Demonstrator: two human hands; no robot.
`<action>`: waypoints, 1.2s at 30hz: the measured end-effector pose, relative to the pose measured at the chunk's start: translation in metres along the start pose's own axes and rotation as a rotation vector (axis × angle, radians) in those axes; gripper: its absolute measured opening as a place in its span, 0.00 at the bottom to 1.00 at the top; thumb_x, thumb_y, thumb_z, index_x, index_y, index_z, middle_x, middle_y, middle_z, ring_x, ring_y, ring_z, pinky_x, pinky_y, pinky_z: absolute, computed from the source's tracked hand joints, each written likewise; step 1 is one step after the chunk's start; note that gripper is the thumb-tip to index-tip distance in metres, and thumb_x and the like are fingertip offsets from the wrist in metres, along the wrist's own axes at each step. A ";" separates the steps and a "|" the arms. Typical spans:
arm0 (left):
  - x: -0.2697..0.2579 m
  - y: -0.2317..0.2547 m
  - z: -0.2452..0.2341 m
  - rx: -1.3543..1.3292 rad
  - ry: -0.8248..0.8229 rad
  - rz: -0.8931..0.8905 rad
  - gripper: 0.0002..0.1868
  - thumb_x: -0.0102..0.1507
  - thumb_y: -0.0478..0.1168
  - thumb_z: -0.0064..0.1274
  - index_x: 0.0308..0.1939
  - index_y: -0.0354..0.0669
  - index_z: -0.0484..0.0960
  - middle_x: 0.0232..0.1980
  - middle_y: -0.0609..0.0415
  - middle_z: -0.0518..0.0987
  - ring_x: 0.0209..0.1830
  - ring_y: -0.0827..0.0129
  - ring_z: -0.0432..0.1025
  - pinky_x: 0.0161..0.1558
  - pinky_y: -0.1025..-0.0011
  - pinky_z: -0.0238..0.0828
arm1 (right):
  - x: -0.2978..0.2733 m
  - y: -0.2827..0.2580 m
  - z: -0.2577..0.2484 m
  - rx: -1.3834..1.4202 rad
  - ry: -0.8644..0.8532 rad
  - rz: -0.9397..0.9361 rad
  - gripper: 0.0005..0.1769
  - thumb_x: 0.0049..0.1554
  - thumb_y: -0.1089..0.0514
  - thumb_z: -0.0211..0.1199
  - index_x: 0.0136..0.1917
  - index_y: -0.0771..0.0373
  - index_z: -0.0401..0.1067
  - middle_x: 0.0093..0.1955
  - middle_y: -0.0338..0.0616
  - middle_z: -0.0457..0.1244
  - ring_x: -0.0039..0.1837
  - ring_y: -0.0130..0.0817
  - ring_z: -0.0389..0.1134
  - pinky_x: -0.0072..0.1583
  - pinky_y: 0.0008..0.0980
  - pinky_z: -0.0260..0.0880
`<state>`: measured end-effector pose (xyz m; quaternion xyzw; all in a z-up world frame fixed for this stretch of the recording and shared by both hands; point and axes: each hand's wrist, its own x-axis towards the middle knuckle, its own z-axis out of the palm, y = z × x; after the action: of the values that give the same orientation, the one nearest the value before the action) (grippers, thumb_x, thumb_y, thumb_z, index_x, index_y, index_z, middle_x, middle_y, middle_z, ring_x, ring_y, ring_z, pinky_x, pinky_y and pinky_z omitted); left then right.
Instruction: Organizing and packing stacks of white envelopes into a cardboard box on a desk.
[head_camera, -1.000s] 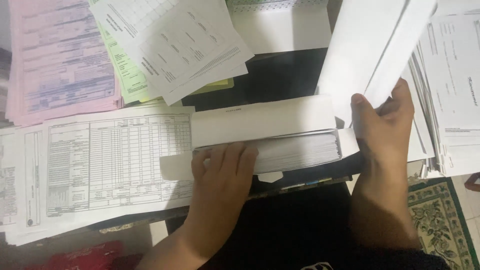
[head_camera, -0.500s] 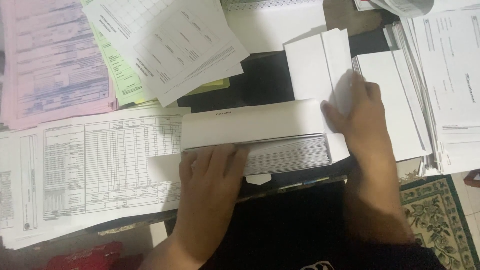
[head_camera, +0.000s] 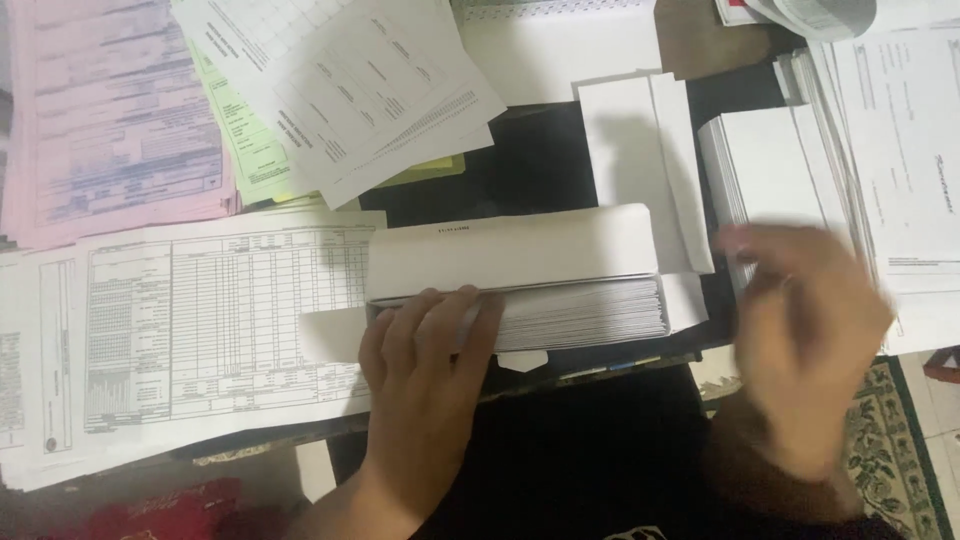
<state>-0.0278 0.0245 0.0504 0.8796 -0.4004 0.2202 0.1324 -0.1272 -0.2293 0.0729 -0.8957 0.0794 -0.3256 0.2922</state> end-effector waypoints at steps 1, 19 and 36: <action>0.001 0.000 0.000 0.000 -0.003 -0.003 0.24 0.62 0.40 0.72 0.59 0.52 0.78 0.60 0.55 0.72 0.61 0.57 0.67 0.61 0.57 0.66 | -0.003 -0.002 0.005 0.001 -0.004 0.001 0.17 0.66 0.75 0.44 0.58 0.77 0.73 0.55 0.61 0.69 0.54 0.47 0.71 0.56 0.39 0.71; 0.006 -0.004 -0.010 -0.038 -0.039 -0.001 0.19 0.63 0.30 0.59 0.53 0.54 0.74 0.55 0.59 0.76 0.52 0.65 0.73 0.45 0.67 0.60 | -0.017 -0.011 0.037 -0.350 -0.420 -0.228 0.42 0.52 0.30 0.65 0.71 0.58 0.67 0.60 0.44 0.59 0.60 0.46 0.61 0.57 0.50 0.51; 0.042 -0.020 0.006 -0.149 -0.662 0.089 0.24 0.53 0.36 0.64 0.51 0.43 0.75 0.42 0.52 0.83 0.39 0.57 0.79 0.40 0.59 0.77 | 0.032 -0.040 0.035 -0.361 -0.852 -0.206 0.19 0.47 0.77 0.58 0.46 0.55 0.71 0.38 0.35 0.69 0.43 0.37 0.71 0.56 0.38 0.73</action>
<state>0.0138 0.0076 0.0653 0.8729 -0.4746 -0.1014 0.0493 -0.0821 -0.1912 0.0918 -0.9892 -0.0815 0.0626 0.1048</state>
